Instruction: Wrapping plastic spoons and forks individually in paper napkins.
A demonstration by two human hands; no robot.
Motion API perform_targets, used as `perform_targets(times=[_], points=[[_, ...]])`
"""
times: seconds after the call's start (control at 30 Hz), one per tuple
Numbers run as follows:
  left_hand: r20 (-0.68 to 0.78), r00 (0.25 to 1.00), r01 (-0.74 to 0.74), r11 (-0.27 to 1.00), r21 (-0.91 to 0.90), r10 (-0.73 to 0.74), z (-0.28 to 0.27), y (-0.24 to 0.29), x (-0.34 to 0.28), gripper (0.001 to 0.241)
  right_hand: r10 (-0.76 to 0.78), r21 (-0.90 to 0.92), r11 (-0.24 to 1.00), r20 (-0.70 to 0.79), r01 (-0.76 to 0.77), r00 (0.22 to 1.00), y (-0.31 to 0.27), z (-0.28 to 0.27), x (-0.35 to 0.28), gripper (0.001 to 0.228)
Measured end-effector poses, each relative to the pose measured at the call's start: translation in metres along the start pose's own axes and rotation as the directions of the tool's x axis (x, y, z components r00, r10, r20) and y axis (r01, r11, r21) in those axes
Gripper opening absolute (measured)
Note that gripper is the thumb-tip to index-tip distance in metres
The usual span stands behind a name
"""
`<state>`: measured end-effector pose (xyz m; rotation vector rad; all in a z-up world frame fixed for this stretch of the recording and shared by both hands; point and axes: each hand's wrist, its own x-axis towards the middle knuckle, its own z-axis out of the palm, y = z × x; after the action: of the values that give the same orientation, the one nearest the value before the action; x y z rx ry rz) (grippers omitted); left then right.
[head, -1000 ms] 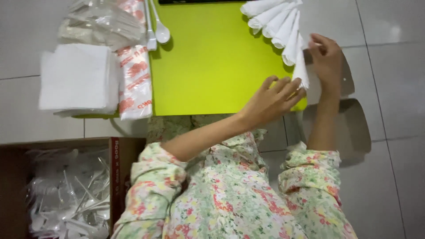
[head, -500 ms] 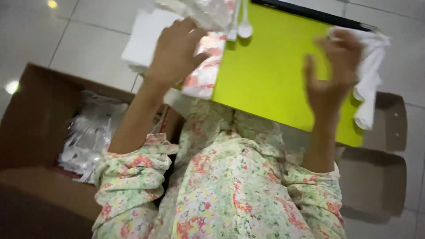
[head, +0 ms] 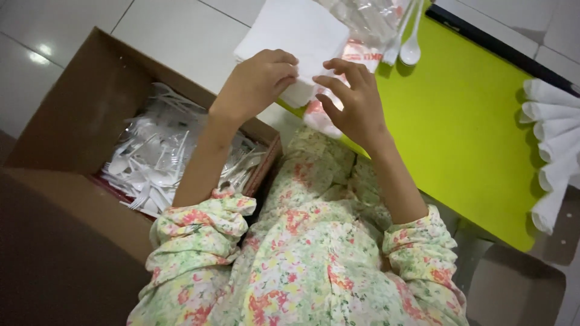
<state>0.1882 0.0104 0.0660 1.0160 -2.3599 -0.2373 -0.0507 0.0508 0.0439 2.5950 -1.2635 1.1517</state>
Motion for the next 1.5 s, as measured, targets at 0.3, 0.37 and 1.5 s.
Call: perform_targets(times=[0.3, 0.37, 1.5], points=[[-0.172, 0.985, 0.022, 0.998, -0.062, -0.032, -0.011, 0.000, 0.002, 0.004, 0.045, 0.179, 0.982, 0.079, -0.059, 0.996, 0.007, 0.007, 0.019, 0.052], [-0.180, 0.984, 0.001, 0.998, -0.061, -0.012, -0.011, -0.005, 0.001, 0.008, 0.039, 0.222, 0.974, 0.074, -0.054, 0.997, 0.011, 0.009, 0.022, 0.056], [0.144, 0.819, -0.563, 0.826, 0.016, 0.555, 0.160, 0.101, 0.042, 0.039, 0.364, -0.651, 0.674, -0.120, -0.350, 0.924, 0.026, -0.096, -0.193, 0.025]])
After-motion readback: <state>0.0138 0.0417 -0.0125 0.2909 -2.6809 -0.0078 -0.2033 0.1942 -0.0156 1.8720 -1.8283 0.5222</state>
